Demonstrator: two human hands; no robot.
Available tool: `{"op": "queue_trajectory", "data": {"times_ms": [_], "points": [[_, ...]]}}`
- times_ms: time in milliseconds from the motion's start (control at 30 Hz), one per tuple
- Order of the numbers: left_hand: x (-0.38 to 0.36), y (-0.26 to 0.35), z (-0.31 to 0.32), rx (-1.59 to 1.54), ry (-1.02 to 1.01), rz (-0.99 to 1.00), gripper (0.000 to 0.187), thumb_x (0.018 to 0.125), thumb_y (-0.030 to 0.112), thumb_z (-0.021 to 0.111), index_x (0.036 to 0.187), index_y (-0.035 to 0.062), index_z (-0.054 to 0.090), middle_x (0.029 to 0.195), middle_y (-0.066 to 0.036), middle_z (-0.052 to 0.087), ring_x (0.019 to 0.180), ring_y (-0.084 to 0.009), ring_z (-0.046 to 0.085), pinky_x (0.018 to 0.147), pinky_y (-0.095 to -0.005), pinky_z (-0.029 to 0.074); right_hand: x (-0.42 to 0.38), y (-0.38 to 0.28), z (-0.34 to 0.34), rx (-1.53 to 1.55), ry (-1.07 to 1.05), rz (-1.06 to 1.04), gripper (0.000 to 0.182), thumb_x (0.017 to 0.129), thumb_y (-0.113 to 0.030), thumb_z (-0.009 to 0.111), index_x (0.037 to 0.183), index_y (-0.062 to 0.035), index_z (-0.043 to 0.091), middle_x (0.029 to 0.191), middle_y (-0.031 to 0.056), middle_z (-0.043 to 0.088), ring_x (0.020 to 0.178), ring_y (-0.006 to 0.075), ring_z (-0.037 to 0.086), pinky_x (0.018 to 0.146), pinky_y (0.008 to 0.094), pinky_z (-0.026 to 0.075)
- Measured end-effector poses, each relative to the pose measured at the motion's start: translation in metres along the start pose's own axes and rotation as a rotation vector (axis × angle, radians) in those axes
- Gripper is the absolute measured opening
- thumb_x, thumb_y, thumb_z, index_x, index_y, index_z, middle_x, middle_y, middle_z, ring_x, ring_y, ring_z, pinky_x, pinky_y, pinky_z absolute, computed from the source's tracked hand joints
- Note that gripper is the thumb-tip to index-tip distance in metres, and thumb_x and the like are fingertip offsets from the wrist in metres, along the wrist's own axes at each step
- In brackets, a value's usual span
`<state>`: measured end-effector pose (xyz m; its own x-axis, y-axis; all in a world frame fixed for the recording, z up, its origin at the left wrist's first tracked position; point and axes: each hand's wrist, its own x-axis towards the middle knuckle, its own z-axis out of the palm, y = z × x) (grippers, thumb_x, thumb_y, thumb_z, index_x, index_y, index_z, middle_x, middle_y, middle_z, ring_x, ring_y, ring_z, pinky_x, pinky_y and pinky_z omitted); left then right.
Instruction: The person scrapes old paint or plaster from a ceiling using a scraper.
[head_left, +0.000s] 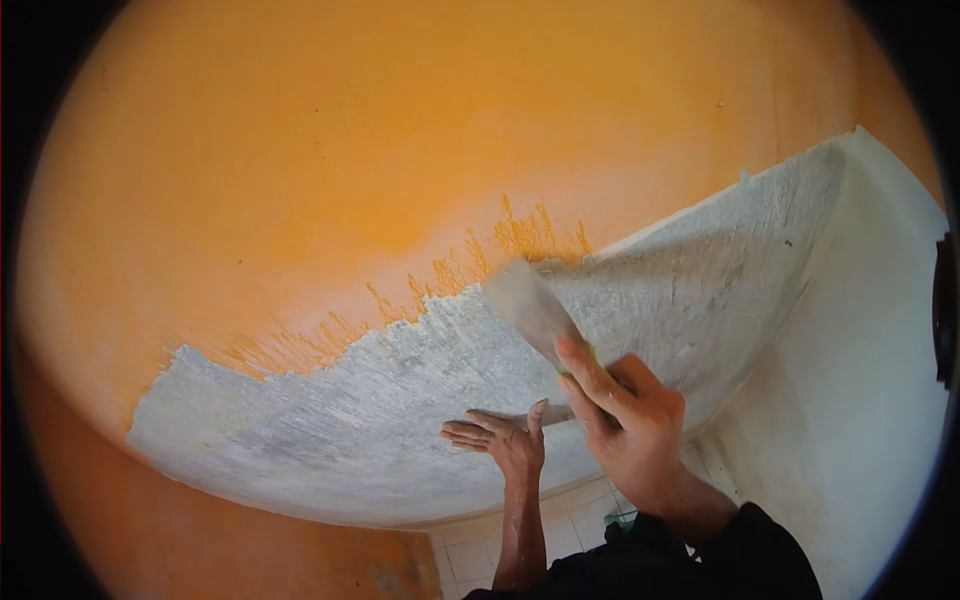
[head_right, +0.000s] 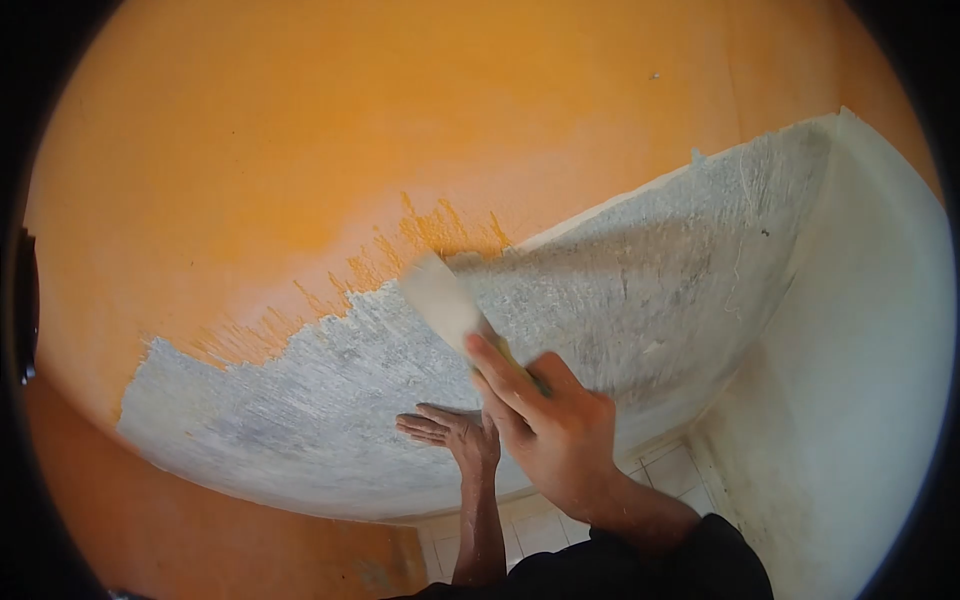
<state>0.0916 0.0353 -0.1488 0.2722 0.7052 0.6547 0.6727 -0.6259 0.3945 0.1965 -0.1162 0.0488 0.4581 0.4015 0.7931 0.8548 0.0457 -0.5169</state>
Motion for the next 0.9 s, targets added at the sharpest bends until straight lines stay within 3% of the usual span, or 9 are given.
{"op": "queue_trajectory", "data": {"times_ms": [233, 333, 600, 900], "points": [[-0.001, -0.002, 0.0, 0.018, -0.003, -0.006, 0.119, 0.08, 0.064, 0.056, 0.141, -0.0007, -0.023, 0.135, -0.042, -0.031, 0.126, -0.0571, -0.03, 0.094, -0.0709, -0.015, -0.01, 0.006, 0.006, 0.01, 0.043, 0.001, 0.053, 0.076, -0.012, 0.074, 0.126, -0.0213, 0.059, 0.064, 0.0028, 0.046, 0.044, 0.0121, 0.047, 0.039, 0.0277, 0.039], [-0.001, -0.003, -0.001, -0.037, 0.011, 0.026, 0.118, 0.08, 0.064, 0.056, 0.141, 0.0005, -0.023, 0.135, -0.042, -0.031, 0.126, -0.057, -0.03, 0.093, -0.0719, -0.016, 0.032, -0.007, 0.013, -0.017, 0.15, -0.103, 0.052, 0.076, -0.012, 0.074, 0.125, -0.0225, 0.059, 0.063, 0.0026, 0.046, 0.044, 0.011, 0.046, 0.038, 0.0276, 0.039], [-0.001, -0.005, 0.002, 0.013, 0.031, 0.04, 0.117, 0.081, 0.063, 0.056, 0.141, 0.003, -0.024, 0.136, -0.042, -0.03, 0.126, -0.0564, -0.03, 0.094, -0.0707, -0.016, 0.001, -0.012, -0.01, -0.045, -0.039, 0.045, 0.051, 0.077, -0.012, 0.074, 0.125, -0.0211, 0.06, 0.063, 0.0023, 0.046, 0.043, 0.0135, 0.046, 0.04, 0.029, 0.04], [-0.001, -0.003, 0.0, 0.01, 0.02, 0.021, 0.118, 0.081, 0.063, 0.057, 0.141, 0.0015, -0.024, 0.135, -0.042, -0.03, 0.126, -0.0573, -0.029, 0.095, -0.0705, -0.016, 0.0, -0.012, -0.002, -0.011, -0.003, 0.057, 0.046, 0.078, -0.013, 0.073, 0.122, -0.0212, 0.062, 0.064, 0.0021, 0.049, 0.045, 0.0133, 0.048, 0.04, 0.029, 0.04]]}}
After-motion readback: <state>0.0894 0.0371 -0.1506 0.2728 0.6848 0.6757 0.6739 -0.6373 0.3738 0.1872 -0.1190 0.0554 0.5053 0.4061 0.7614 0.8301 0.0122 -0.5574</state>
